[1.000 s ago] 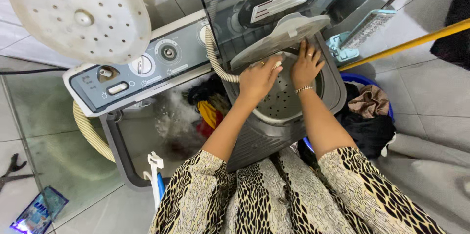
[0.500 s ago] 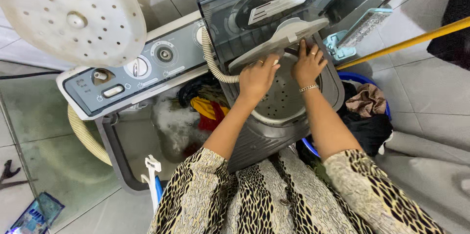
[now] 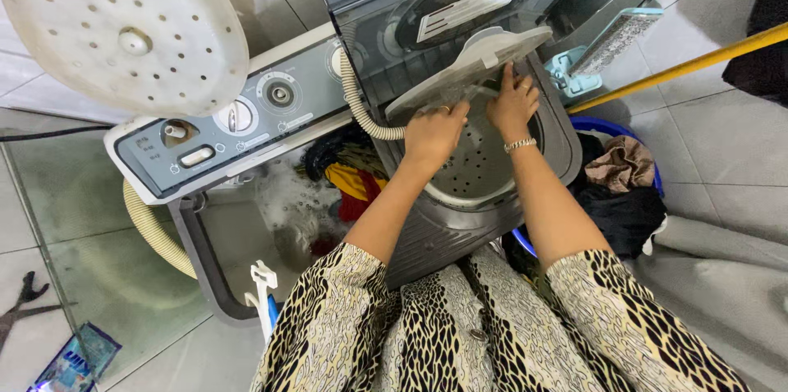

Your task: The person operates a twin-tub washing machine by manually filling the wash tub with a hose, transferring wet laundry to the spin-dryer basket, and placing a plastic cover over the basket.

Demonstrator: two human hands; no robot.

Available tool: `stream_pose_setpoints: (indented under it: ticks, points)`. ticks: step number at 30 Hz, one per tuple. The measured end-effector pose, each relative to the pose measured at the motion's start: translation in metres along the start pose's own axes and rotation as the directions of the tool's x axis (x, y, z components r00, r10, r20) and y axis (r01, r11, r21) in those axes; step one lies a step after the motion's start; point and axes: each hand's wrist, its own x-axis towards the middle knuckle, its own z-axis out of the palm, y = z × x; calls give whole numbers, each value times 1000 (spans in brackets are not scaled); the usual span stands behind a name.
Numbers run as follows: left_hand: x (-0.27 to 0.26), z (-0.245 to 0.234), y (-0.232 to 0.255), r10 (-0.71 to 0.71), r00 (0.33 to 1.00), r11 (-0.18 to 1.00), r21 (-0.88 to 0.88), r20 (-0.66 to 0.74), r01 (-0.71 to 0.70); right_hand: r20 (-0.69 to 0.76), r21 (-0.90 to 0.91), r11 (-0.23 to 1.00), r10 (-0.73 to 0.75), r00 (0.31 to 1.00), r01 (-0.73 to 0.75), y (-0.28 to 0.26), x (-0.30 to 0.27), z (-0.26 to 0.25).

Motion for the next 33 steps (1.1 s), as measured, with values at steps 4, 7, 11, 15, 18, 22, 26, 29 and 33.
stream_pose_setpoints:
  ticks: [4,7,11,15,18,22,26,29,33]
  points:
    - [-3,2,2,18,993,1000,15,-116,-16,-67,-90,993,-81,994,75,-17,-8,19]
    - [2,1,1,-2,994,1000,-4,-111,2,-125,-177,939,-318,940,294,-10,-25,-1]
    - [5,-3,2,-72,997,997,-23,-26,71,-202,-407,864,-402,893,296,1,-9,-34]
    - [2,-3,2,-36,999,999,-1,-39,36,-184,-368,909,-279,942,197,-16,-10,-27]
    - [4,-4,4,-25,997,1000,-3,-73,25,-212,-251,885,-445,870,391,-32,-42,-12]
    - [1,-7,2,-12,1000,1000,-7,-16,12,-228,-154,841,-541,810,519,-42,-59,-8]
    - [-8,-6,0,34,995,999,-13,-95,-35,-257,-406,844,-474,842,351,-9,-25,-16]
    - [-8,-6,-1,10,999,1000,-28,-38,-11,-299,-331,909,-354,886,252,11,-1,-20]
    - [-6,-8,1,39,997,999,-6,-73,-39,-331,-396,889,-370,868,228,-5,-16,9]
